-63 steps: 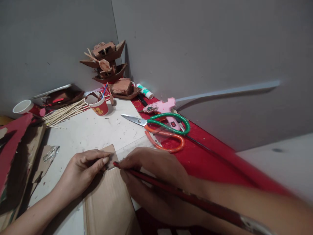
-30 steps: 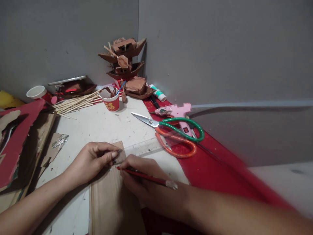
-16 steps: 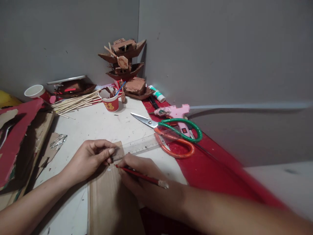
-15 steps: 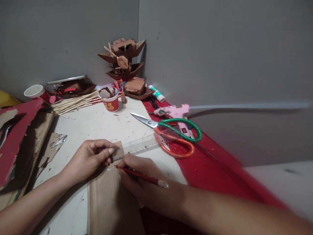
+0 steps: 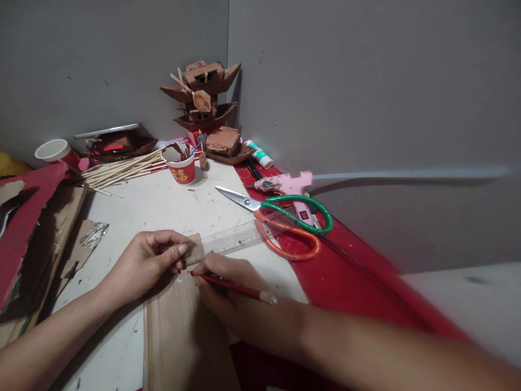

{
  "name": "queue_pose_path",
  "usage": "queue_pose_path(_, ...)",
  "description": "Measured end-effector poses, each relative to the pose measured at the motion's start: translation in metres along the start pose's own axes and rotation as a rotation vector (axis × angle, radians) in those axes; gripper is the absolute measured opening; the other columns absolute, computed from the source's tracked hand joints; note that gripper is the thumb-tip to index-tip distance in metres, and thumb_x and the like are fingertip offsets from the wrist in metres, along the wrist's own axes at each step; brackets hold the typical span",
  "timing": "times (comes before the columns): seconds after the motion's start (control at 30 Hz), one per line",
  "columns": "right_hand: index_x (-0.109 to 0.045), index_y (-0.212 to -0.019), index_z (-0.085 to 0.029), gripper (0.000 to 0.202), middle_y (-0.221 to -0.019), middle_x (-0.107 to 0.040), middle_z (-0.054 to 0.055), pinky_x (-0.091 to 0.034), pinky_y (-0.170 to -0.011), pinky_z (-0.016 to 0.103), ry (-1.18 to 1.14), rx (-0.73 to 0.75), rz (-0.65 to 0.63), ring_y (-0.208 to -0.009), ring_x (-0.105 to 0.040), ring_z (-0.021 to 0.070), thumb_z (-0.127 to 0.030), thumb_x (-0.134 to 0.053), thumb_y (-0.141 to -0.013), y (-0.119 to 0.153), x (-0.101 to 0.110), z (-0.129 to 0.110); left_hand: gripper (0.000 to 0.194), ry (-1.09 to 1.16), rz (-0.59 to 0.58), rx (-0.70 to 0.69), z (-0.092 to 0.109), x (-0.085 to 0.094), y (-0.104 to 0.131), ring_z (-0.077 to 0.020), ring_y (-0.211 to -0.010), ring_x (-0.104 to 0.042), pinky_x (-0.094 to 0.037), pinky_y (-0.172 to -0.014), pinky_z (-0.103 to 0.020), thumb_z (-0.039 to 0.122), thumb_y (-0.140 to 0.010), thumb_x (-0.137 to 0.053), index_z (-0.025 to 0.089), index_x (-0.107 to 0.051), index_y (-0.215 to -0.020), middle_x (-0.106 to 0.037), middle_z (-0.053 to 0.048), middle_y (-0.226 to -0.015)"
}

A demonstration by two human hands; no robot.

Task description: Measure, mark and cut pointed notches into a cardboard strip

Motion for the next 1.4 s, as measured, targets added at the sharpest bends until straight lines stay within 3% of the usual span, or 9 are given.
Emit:
queue_pose_path(0.33, -0.056, -0.077, -0.018, 0.019, -0.068, -0.051, -0.005, -0.037, -0.056, 0.021, 0.026, -0.013, 0.012, -0.062, -0.045, 0.0101, -0.015, -0.050, -0.095, 0.000, -0.001, 0.001, 0.014, 0.018, 0.004, -0.006, 0.000, 0.000, 0.000, -0.0097, -0.050, -0.048, -0.037, -0.050, -0.021, 0.026, -0.080, -0.066, 0.014, -0.074, -0.083, -0.060, 0.001, -0.058)
queue_pose_path(0.6, -0.061, -0.083, -0.019, 0.015, -0.071, -0.061, -0.002, -0.043, -0.057, 0.022, 0.052, 0.025, 0.029, -0.064, -0.055, 0.0121, -0.018, -0.052, -0.095, 0.002, 0.006, -0.002, 0.012, 0.048, 0.011, -0.016, 0.002, 0.001, 0.000, -0.0087, -0.049, -0.047, -0.036, -0.049, -0.020, 0.024, -0.079, -0.068, 0.013, -0.074, -0.081, -0.060, 0.002, -0.056)
queue_pose_path(0.67, -0.065, -0.093, -0.019, 0.013, -0.079, -0.068, 0.001, -0.049, -0.062, 0.024, -0.001, 0.047, 0.088, -0.069, -0.063, 0.0138, -0.021, -0.052, -0.096, 0.003, 0.010, -0.003, 0.013, 0.065, 0.016, -0.019, 0.001, 0.001, 0.000, -0.0086, -0.049, -0.048, -0.037, -0.049, -0.020, 0.025, -0.078, -0.070, 0.013, -0.074, -0.081, -0.060, 0.002, -0.056)
queue_pose_path(0.8, -0.066, -0.109, -0.021, 0.019, -0.083, -0.073, 0.002, -0.054, -0.058, 0.025, -0.117, 0.093, 0.347, -0.062, -0.065, 0.0130, -0.024, -0.049, -0.099, 0.009, 0.020, 0.007, 0.019, 0.115, 0.033, -0.024, -0.001, 0.005, 0.000, -0.0093, -0.048, -0.050, -0.040, -0.051, -0.022, 0.031, -0.075, -0.075, 0.014, -0.073, -0.081, -0.062, 0.001, -0.055)
queue_pose_path(0.93, -0.068, -0.105, -0.021, 0.018, -0.078, -0.074, 0.001, -0.054, -0.056, 0.023, -0.134, 0.119, 0.382, -0.060, -0.065, 0.0122, -0.025, -0.051, -0.099, 0.011, 0.019, 0.016, 0.026, 0.175, 0.060, -0.027, 0.002, 0.009, 0.002, -0.0099, -0.047, -0.052, -0.042, -0.052, -0.023, 0.036, -0.071, -0.081, 0.013, -0.073, -0.080, -0.063, 0.001, -0.052)
queue_pose_path(1.17, -0.068, -0.096, -0.018, 0.014, -0.076, -0.072, 0.002, -0.051, -0.055, 0.022, -0.020, 0.196, 0.332, -0.061, -0.064, 0.0127, -0.023, -0.055, -0.094, 0.009, 0.024, 0.012, 0.032, 0.275, 0.094, -0.060, 0.022, 0.026, 0.009, -0.0075, -0.047, -0.054, -0.044, -0.053, -0.020, 0.037, -0.067, -0.087, 0.013, -0.075, -0.083, -0.064, 0.001, -0.053)
queue_pose_path(1.4, -0.064, -0.095, -0.016, 0.031, -0.080, -0.071, 0.005, -0.051, -0.055, 0.021, -0.022, 0.248, 0.250, -0.061, -0.064, 0.0110, -0.032, -0.039, -0.105, 0.002, 0.021, 0.009, 0.032, 0.289, 0.179, -0.086, 0.060, 0.046, 0.023, -0.0042, -0.047, -0.054, -0.045, -0.047, -0.015, 0.031, -0.059, -0.092, 0.013, -0.075, -0.081, -0.066, 0.002, -0.066)
Point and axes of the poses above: each hand's wrist, its own y-axis away from the middle knuckle, its own x-axis out of the back of the hand, z = x × y, the point moved 5 cm from there along -y, towards the middle knuckle
